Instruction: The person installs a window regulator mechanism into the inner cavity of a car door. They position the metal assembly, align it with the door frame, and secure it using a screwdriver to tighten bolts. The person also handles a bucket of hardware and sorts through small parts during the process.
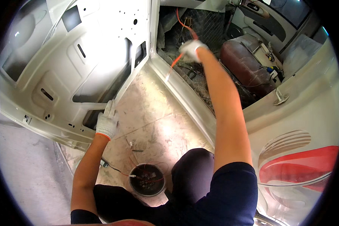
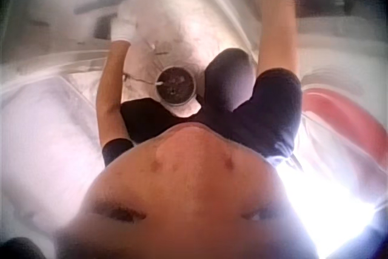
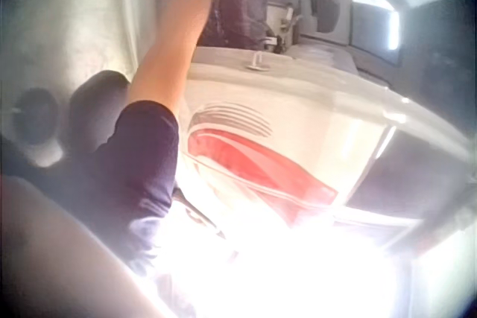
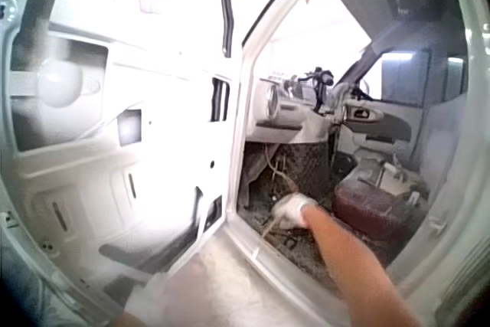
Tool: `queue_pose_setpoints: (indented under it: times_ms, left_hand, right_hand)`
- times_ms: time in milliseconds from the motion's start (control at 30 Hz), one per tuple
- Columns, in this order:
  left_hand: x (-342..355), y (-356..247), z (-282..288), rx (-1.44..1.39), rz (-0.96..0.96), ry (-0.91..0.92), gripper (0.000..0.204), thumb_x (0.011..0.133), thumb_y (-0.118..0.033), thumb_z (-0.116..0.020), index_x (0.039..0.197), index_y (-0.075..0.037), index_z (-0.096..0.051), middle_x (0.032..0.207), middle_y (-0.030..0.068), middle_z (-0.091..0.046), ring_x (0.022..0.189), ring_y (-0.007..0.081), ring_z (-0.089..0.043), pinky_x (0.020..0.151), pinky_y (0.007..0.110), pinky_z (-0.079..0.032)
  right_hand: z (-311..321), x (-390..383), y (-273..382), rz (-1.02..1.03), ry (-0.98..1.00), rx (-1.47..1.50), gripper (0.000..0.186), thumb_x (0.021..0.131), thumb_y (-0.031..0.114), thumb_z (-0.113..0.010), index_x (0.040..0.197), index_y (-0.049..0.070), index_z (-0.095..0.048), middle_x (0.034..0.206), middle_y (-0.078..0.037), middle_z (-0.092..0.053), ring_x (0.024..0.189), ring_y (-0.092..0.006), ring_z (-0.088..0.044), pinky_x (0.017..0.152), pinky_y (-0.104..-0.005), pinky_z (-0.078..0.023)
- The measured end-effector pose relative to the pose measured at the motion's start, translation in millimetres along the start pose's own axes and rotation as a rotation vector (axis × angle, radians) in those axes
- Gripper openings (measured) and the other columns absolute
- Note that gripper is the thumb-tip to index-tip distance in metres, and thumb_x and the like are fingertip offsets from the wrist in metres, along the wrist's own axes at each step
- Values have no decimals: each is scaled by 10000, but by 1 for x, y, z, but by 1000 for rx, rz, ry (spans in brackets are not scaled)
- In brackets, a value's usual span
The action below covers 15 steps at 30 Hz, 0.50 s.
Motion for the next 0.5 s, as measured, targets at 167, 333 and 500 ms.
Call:
queue_pose_setpoints:
  times_ms: [167,333,500]
  left_hand:
    - [-11,9,4,49,11,-30,538,733,-281,-761,1172,0,-627,1602,218,-338,1499,311,-316,814,454,-529]
    - [-3,2,4,-20,11,-33,531,728,-281,-760,1159,0,-629,1584,225,-360,1484,328,-334,843,477,-521]
    - [-3,-1,17,-34,-89,-84,514,739,-270,-747,1173,-14,-642,1571,223,-377,1482,333,-331,982,538,-458]
  right_hand:
    - [46,-65,-96,-1067,-951,526,405,907,214,-574,1276,68,-654,1136,-206,-719,1053,-395,-694,937,-460,-535]
    - [-89,-4,-66,-943,-513,706,362,825,232,-601,1093,35,-746,1198,-250,-686,1171,-406,-643,987,-430,-516]
    - [-147,42,79,-657,-205,553,393,860,338,-621,1081,39,-749,1106,-214,-731,1068,-383,-692,893,-420,-538]
Point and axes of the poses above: each hand's wrist, its own x-axis towards the middle knuckle, its own z-axis out of the back of the hand, y = z × x, the point moved 8 cm from there along x, towards the middle knuckle
